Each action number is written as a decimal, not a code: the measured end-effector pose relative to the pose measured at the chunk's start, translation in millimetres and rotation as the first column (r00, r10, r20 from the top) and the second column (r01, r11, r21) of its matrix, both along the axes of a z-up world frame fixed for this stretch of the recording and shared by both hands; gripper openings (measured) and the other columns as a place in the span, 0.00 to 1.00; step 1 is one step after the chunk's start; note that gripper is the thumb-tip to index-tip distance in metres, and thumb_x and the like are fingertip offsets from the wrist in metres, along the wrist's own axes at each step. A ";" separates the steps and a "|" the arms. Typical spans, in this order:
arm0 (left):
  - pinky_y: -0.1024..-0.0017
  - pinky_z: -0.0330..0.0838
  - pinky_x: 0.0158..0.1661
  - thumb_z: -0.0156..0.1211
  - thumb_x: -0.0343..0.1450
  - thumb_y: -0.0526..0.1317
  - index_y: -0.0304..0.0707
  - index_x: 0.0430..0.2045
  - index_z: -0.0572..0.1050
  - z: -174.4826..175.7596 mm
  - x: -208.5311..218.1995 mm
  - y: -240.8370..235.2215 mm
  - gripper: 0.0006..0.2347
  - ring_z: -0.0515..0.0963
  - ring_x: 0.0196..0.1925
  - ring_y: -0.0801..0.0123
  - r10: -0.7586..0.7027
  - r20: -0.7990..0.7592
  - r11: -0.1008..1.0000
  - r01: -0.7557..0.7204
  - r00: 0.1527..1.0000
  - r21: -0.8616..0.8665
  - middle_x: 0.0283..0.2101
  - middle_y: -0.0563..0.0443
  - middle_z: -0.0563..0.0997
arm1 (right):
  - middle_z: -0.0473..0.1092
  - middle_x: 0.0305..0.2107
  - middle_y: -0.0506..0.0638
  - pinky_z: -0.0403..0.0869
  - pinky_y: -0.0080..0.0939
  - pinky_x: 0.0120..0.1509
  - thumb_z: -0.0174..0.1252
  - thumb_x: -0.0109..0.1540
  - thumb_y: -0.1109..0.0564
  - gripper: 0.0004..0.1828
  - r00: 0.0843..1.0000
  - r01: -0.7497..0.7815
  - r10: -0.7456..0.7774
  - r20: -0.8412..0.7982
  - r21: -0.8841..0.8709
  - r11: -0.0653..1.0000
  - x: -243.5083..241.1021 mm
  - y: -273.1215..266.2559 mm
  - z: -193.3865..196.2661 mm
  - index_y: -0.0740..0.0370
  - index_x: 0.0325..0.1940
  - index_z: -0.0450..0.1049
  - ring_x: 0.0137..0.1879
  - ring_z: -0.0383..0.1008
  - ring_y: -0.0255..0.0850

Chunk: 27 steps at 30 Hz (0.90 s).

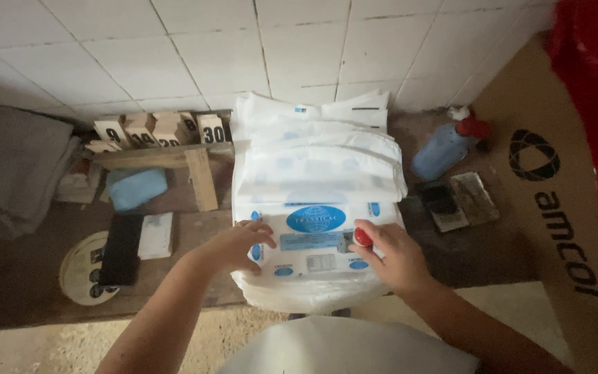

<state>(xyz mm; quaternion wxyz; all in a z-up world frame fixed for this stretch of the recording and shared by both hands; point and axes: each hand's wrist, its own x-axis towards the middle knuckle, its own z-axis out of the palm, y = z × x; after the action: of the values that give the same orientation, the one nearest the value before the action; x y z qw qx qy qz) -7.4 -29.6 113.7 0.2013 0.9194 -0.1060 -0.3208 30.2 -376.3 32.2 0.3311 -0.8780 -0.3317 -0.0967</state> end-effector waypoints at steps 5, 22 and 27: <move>0.45 0.69 0.63 0.77 0.59 0.37 0.46 0.53 0.77 -15.1 -1.8 3.3 0.25 0.61 0.73 0.40 -0.034 0.069 0.999 0.035 0.997 -0.016 0.65 0.44 0.72 | 0.76 0.42 0.55 0.78 0.45 0.50 0.65 0.62 0.52 0.28 1.000 -0.014 0.013 -0.023 -0.028 0.999 0.3 6.3 -25.3 0.50 0.67 0.70 0.46 0.79 0.49; 0.62 0.74 0.49 0.52 0.78 0.41 0.48 0.51 0.74 -78.2 21.1 37.7 0.09 0.79 0.49 0.61 0.816 0.085 0.476 -0.581 0.572 -0.660 0.46 0.51 0.78 | 0.78 0.43 0.60 0.82 0.49 0.47 0.71 0.56 0.58 0.26 0.994 0.081 -0.066 -0.085 0.187 0.979 -21.3 -0.2 29.1 0.62 0.59 0.76 0.47 0.81 0.53; 0.56 0.77 0.47 0.68 0.65 0.33 0.46 0.49 0.74 -41.5 -8.2 16.2 0.19 0.81 0.48 0.55 0.360 0.611 0.917 -0.144 0.705 -0.373 0.45 0.51 0.81 | 0.77 0.43 0.58 0.80 0.47 0.50 0.65 0.62 0.55 0.26 1.000 0.006 -0.006 -0.027 0.018 1.000 -6.2 6.8 -22.4 0.56 0.64 0.72 0.49 0.80 0.50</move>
<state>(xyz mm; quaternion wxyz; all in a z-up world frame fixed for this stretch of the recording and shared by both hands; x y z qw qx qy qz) -15.6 -13.4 72.2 0.3281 0.9369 -0.0899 0.0807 24.0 -369.5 9.7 0.3435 -0.8772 -0.3236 -0.0888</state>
